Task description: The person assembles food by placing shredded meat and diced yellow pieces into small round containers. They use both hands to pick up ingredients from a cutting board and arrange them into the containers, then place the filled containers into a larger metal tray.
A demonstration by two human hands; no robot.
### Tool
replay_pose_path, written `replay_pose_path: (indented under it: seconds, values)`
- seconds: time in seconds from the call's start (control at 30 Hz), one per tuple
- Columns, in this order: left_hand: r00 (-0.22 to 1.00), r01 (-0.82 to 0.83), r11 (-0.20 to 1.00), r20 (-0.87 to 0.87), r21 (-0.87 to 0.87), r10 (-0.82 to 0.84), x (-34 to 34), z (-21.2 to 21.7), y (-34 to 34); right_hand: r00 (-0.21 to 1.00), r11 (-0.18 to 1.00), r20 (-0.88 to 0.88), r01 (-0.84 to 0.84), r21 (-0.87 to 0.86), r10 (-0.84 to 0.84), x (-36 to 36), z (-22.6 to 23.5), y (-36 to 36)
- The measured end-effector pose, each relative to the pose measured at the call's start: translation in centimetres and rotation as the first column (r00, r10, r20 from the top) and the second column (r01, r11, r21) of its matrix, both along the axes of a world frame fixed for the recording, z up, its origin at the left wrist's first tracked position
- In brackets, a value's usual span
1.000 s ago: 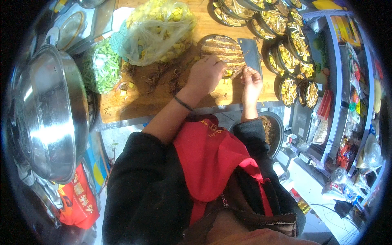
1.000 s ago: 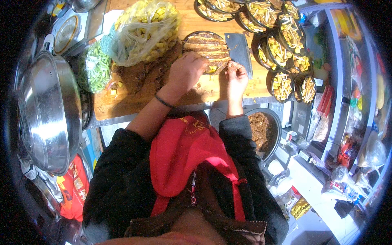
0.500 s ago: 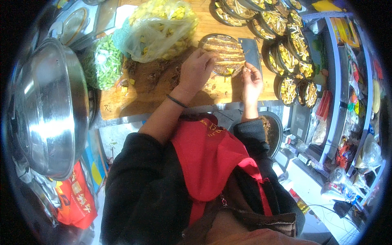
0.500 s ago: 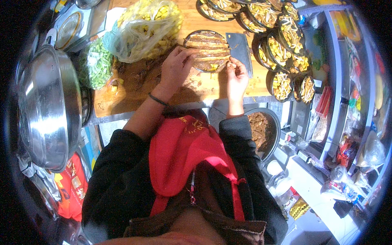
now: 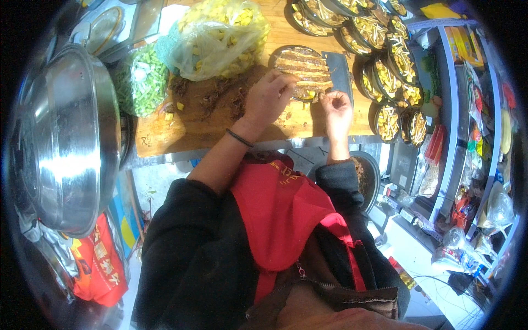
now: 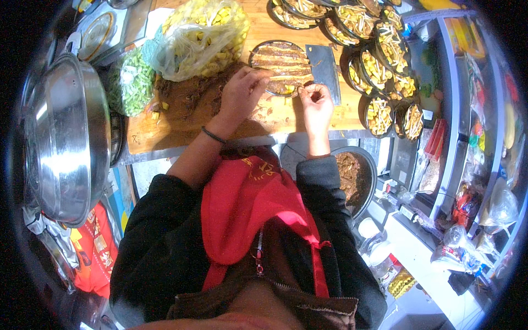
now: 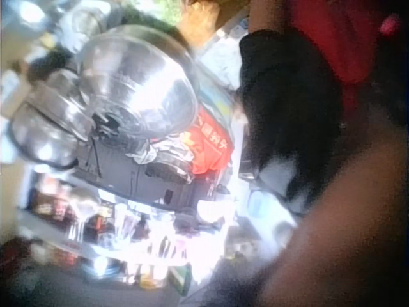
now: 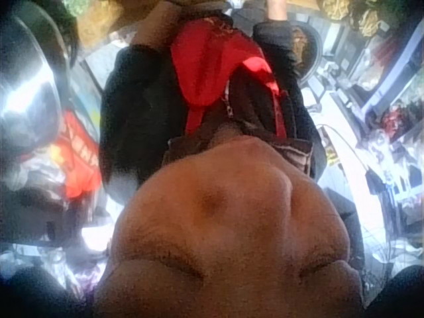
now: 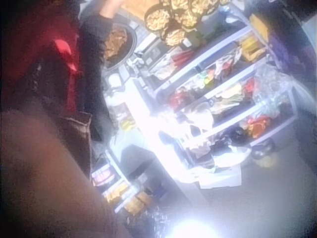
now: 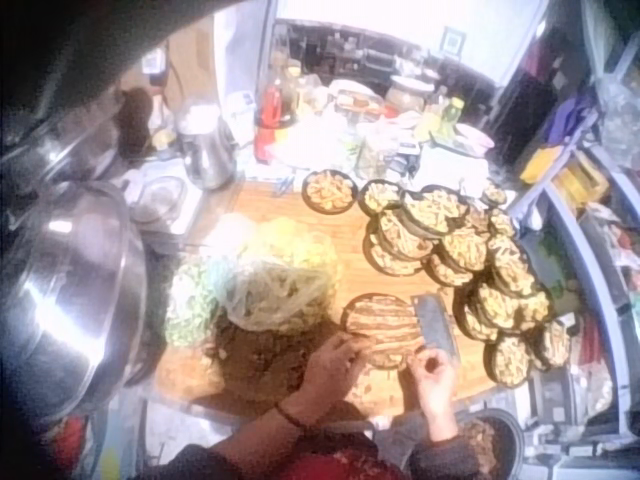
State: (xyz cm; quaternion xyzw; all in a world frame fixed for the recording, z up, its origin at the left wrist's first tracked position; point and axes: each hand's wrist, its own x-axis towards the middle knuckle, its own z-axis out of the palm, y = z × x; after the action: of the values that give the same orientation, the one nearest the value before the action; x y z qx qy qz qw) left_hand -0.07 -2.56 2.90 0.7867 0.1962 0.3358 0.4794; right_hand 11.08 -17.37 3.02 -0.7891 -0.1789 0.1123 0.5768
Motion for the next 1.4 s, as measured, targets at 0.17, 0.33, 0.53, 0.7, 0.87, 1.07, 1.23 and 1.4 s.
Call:
replay_pose_path:
  seconds: [0.17,0.33,0.53,0.7,0.87,1.07,1.23,1.4]
  values:
    - [0.987,0.160,0.958,0.036,-0.239,-0.156,-0.3,-0.4,-0.8,0.990,0.993,-0.109,-0.083,0.082,0.092,-1.6,2.7,0.0]
    - [0.943,0.332,0.672,0.216,-0.662,-0.253,-1.2,-1.7,-0.8,0.911,0.944,-0.280,-0.244,0.224,0.302,-3.9,4.7,0.4]
    - [0.867,0.378,0.120,0.305,-0.918,-0.395,-4.0,-1.9,1.3,0.771,0.869,-0.430,-0.318,0.380,0.470,-6.1,4.4,1.6]
    - [0.836,0.417,0.152,0.313,-0.896,-0.451,-7.0,-0.9,2.6,0.779,0.872,-0.411,-0.350,0.341,0.474,-7.4,4.0,2.3]
    - [0.800,0.504,0.308,0.302,-0.807,-0.518,-8.1,-1.8,3.4,0.791,0.871,-0.375,-0.392,0.297,0.484,-8.3,3.9,3.1]
    - [0.822,0.472,0.296,0.293,-0.830,-0.489,-8.2,-2.3,3.6,0.818,0.912,-0.414,-0.306,0.272,0.398,-9.2,3.7,3.7]
    - [0.849,0.497,0.247,0.406,-0.832,-0.339,-7.8,-2.2,2.8,0.716,0.926,-0.592,-0.230,0.300,0.370,-9.6,2.4,3.9]
    - [0.908,0.355,0.517,0.156,-0.778,-0.389,-7.4,-2.2,2.9,0.796,0.917,-0.471,-0.257,0.304,0.380,-9.5,0.8,3.8]
